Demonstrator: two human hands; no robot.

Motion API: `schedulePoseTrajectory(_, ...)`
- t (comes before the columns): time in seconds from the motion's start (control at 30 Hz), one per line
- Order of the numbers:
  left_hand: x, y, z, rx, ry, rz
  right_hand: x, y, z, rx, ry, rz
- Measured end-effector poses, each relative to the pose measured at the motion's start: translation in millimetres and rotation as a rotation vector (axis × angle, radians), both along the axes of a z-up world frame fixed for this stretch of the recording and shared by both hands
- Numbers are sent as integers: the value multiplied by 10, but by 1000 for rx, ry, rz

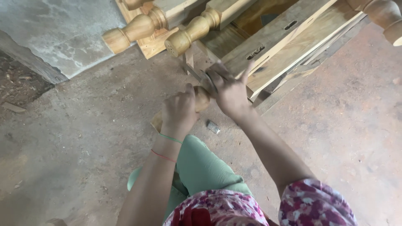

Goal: The person sands the curved details of turned wooden furniture legs using sandpaper.

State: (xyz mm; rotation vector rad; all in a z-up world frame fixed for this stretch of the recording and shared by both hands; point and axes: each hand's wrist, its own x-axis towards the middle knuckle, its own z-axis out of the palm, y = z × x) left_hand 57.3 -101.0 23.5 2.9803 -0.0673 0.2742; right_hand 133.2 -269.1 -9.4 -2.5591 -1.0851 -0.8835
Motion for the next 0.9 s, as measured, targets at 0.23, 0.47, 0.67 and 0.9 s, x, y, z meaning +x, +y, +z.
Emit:
schedulePoseTrajectory(0.23,-57,-31,36,13,-22,-2,-260,-119,-597,213,-108,-184)
schedulePoseTrajectory(0.47,-40,-9,-34,63,-36,24,-486,-220,-1079,337,-18,-295)
schedulePoseTrajectory(0.67,-29,-4,41,58,-61,6,-609,-321,-1280,349,45,-201)
schedulePoseTrajectory(0.9,-102,-16,38,60,-29,17,-192,-30,-1118,729,-224,-58)
